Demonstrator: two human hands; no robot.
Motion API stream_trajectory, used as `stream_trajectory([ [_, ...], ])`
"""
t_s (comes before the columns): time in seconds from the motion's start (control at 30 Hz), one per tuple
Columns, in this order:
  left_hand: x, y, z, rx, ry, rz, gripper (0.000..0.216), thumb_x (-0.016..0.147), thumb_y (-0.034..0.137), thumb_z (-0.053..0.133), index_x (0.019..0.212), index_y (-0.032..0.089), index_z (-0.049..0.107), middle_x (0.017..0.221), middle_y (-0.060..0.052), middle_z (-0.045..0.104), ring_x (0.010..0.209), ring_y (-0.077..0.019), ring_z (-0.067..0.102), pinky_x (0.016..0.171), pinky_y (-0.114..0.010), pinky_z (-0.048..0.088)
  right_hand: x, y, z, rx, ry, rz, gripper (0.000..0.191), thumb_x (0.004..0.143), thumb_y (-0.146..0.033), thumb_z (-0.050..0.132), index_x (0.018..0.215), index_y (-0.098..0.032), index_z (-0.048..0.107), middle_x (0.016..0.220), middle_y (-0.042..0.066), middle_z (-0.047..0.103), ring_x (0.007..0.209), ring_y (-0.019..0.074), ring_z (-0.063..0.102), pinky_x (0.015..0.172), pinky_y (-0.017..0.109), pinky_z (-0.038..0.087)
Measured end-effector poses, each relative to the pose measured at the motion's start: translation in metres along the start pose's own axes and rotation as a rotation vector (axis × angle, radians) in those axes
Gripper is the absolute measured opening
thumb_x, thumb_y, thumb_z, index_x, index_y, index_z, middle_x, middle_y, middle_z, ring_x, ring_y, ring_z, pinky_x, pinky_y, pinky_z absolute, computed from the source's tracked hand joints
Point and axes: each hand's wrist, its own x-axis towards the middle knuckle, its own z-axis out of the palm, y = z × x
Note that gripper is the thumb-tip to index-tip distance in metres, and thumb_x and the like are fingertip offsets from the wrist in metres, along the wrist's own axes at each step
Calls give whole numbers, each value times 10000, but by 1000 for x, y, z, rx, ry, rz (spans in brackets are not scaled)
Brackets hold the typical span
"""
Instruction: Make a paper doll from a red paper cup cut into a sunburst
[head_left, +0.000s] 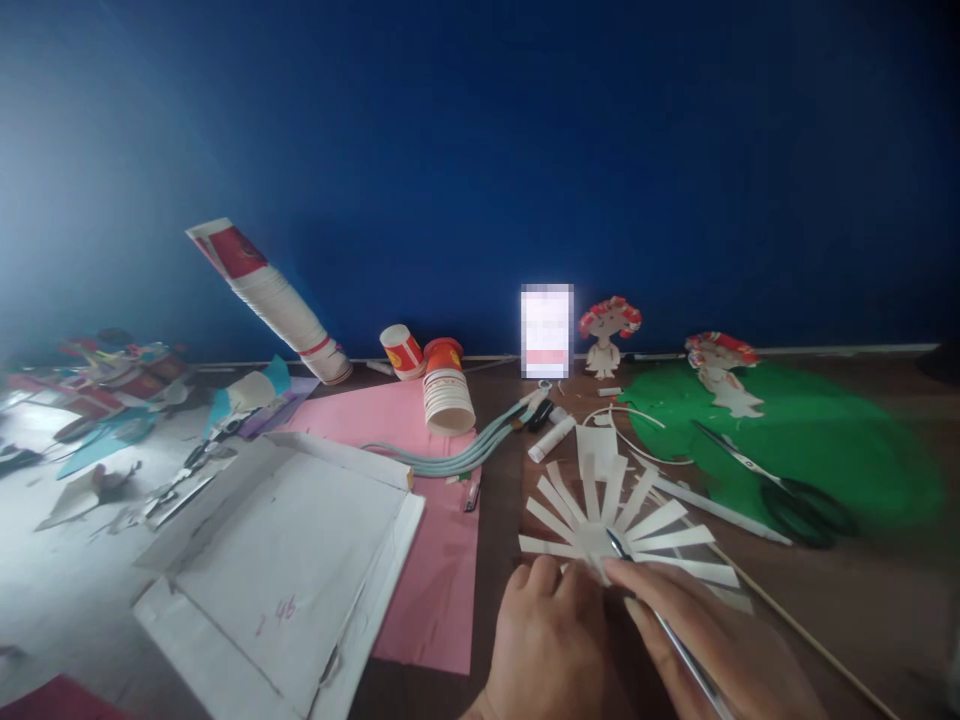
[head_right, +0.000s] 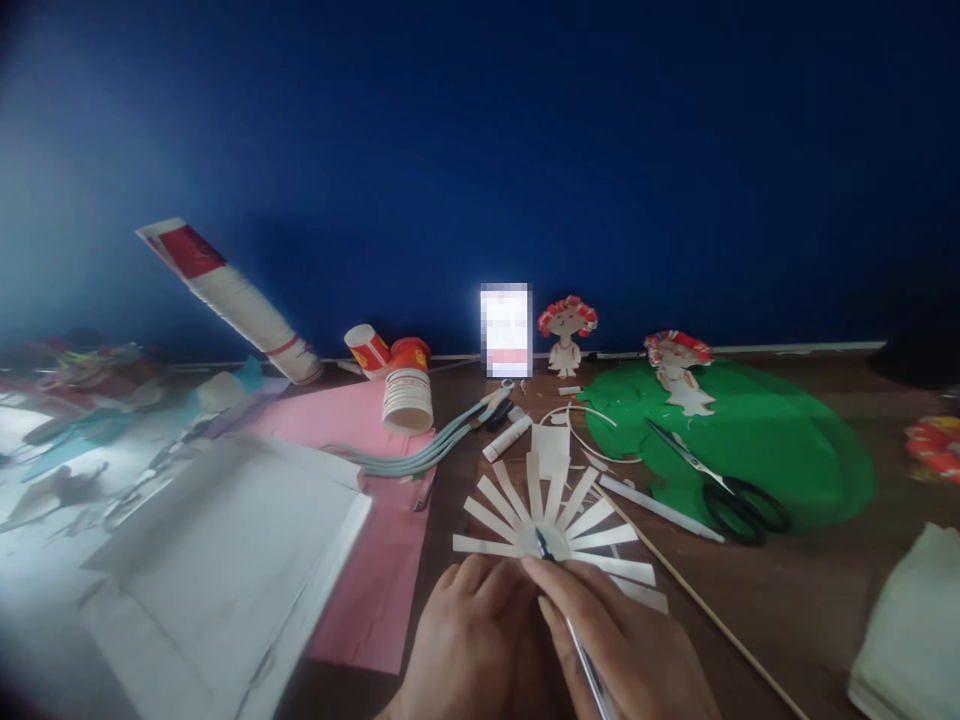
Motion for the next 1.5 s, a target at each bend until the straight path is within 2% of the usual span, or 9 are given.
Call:
stream_trajectory([
  [0.13, 1, 2, -1, 33, 37, 32, 99, 898, 259, 645, 951, 204, 708, 892, -16, 704, 728, -181, 594, 578, -330, 431, 1, 14, 5, -187, -115, -49, 454, 858, -98, 446, 1269, -221, 595, 1110, 23, 777, 882, 158, 765, 690, 184, 608],
  [0.33, -1, 4, -4, 57, 7, 26, 163, 864, 306, 688, 976, 190, 717, 933, -21, 711, 726, -193, 590, 584, -339, 464, 1, 9, 5, -353, -139, -87, 539, 756, -26, 409, 1190, -215, 667, 1056, 20, 791, 775, 176, 772, 581, 218, 611],
  [0.47, -1, 5, -7, 61, -128, 1, 300, 897, 186, 577, 1171, 158, 695, 1278, -65, 663, 834, -205, 625, 634, -311, 530, 1, 3, 3, -321, -178, -76, 574, 740, -33, 436, 1246, -204, 645, 1053, 28, 792, 724, 179, 769, 521, 222, 602],
  [0.6, 5, 8, -13, 43, -350, -93, 576, 831, 102, 531, 1406, 138, 545, 1463, -98, 532, 868, -215, 639, 583, -277, 542, -3, 6, 4, -274, -186, -33, 608, 724, -27, 451, 1264, -237, 638, 1054, 18, 792, 699, 172, 765, 525, 218, 600],
  [0.7, 8, 10, -15, 24, -438, -136, 677, 796, 75, 509, 1469, 143, 472, 1528, -101, 454, 890, -220, 644, 602, -267, 554, -4, 8, 5, -254, -195, 1, 627, 715, -24, 458, 1270, -252, 637, 1025, 21, 797, 624, 166, 750, 483, 208, 576],
  [0.87, 8, 10, -12, 36, -465, -154, 706, 788, 45, 484, 1484, 162, 454, 1560, -105, 400, 886, -215, 665, 637, -259, 562, -1, 6, 2, -230, -225, 11, 581, 745, -75, 466, 1288, -217, 617, 950, 50, 805, 615, 188, 749, 465, 213, 562],
  [1.03, 13, 10, -17, -6, -530, -187, 704, 827, 61, 452, 1521, 164, 392, 1584, -109, 342, 947, -247, 687, 737, -306, 590, 3, 4, 0, -226, -197, -24, 537, 758, -55, 444, 1242, -185, 636, 996, 61, 801, 622, 171, 751, 432, 185, 534],
  [1.27, 27, 8, -37, -70, -628, -203, 842, 747, 38, 523, 1554, 140, 303, 1591, -148, 268, 963, -286, 712, 807, -370, 606, 3, 4, 4, -246, -166, -16, 598, 744, -17, 433, 1255, -249, 639, 1010, 6, 800, 629, 155, 752, 511, 191, 579],
  [1.5, 21, 9, -33, -10, -621, -147, 730, 817, 73, 537, 1525, 121, 364, 1612, -121, 226, 1085, -284, 671, 872, -345, 600, -1, 1, 10, -261, -97, -84, 550, 782, -13, 393, 1260, -175, 613, 1167, 53, 758, 837, 167, 770, 621, 221, 614],
])
